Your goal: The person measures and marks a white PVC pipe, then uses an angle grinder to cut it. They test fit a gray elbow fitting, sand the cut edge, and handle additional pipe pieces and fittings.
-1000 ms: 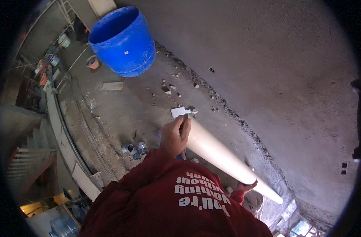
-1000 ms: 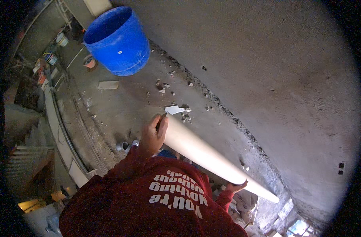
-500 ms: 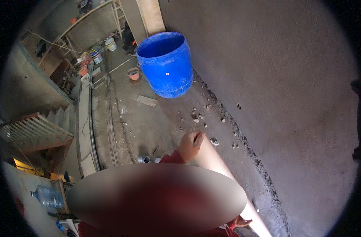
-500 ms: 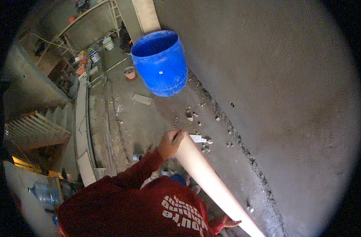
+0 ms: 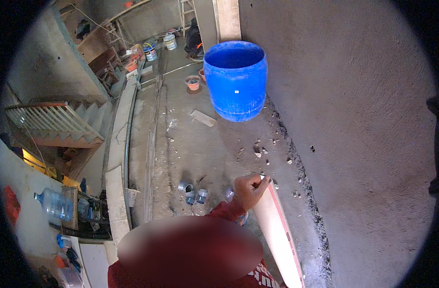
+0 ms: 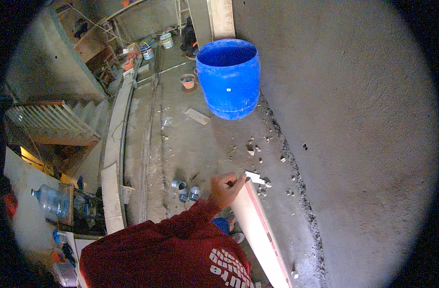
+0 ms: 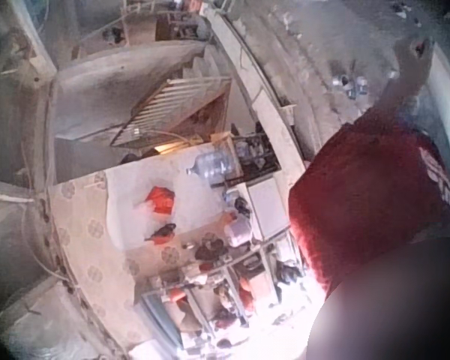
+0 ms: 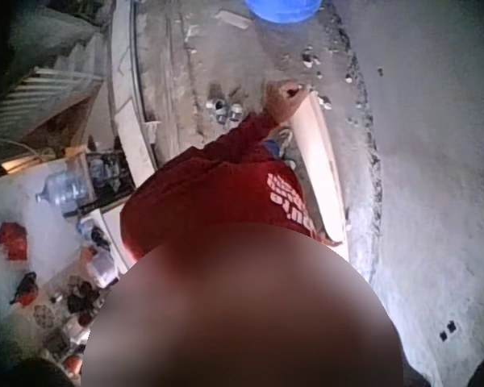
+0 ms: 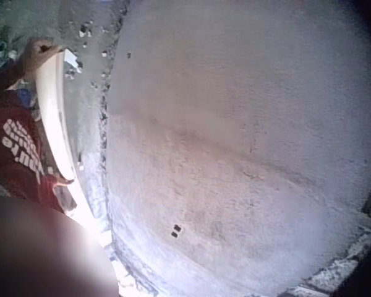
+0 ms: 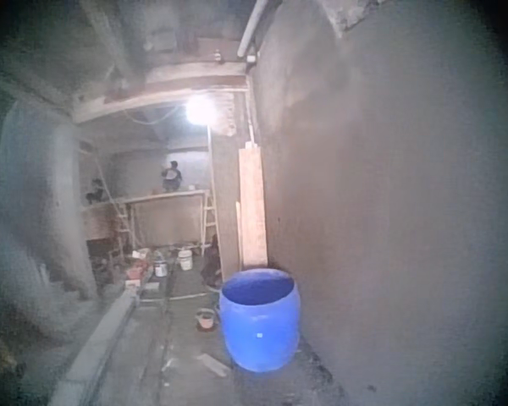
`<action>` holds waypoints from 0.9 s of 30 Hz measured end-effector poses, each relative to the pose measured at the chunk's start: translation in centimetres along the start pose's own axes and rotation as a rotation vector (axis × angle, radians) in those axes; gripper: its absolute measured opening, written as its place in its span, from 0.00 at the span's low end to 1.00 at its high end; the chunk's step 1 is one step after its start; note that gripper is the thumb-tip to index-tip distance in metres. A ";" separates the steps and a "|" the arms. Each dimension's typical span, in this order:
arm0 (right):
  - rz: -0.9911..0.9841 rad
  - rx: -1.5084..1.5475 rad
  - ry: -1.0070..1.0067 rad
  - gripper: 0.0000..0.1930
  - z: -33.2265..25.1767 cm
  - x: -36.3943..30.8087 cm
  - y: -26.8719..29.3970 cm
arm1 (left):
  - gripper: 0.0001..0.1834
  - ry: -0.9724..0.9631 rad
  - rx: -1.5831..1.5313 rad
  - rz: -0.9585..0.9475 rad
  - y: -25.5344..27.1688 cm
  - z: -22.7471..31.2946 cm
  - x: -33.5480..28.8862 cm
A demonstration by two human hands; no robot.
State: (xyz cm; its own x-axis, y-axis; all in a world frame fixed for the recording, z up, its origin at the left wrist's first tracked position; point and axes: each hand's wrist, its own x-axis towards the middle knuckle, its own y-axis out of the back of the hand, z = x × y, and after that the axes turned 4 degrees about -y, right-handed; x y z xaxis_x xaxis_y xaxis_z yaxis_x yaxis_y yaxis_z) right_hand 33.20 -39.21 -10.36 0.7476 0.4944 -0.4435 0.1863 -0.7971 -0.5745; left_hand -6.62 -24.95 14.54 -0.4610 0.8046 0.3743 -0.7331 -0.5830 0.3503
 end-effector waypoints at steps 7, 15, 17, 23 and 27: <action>-0.014 0.002 -0.016 0.33 0.3 0.0 0.2 | 0.20 0.125 -0.121 -0.007 3.3 -1.7 4.0; -0.012 -0.007 -0.006 0.32 -0.5 -0.1 1.8 | 0.18 0.035 -0.289 -0.337 -0.1 0.1 -0.2; -0.007 -0.012 -0.002 0.32 -0.8 -0.1 2.3 | 0.15 -0.123 -0.302 -0.201 -0.2 1.3 -0.5; 0.013 -0.017 0.002 0.32 -2.4 -0.1 4.7 | 0.15 0.213 -0.386 -0.390 1.3 1.4 0.6; 0.046 0.006 0.006 0.32 -5.4 -0.1 8.5 | 0.13 0.356 -0.580 -0.382 1.3 -1.3 0.3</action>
State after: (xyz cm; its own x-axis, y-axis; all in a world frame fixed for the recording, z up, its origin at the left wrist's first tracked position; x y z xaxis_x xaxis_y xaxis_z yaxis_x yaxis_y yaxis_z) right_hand 38.15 -47.90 -11.44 0.7589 0.4551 -0.4658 0.1477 -0.8169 -0.5576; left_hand -8.38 -25.32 14.03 -0.1847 0.9827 -0.0148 -0.9724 -0.1849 -0.1422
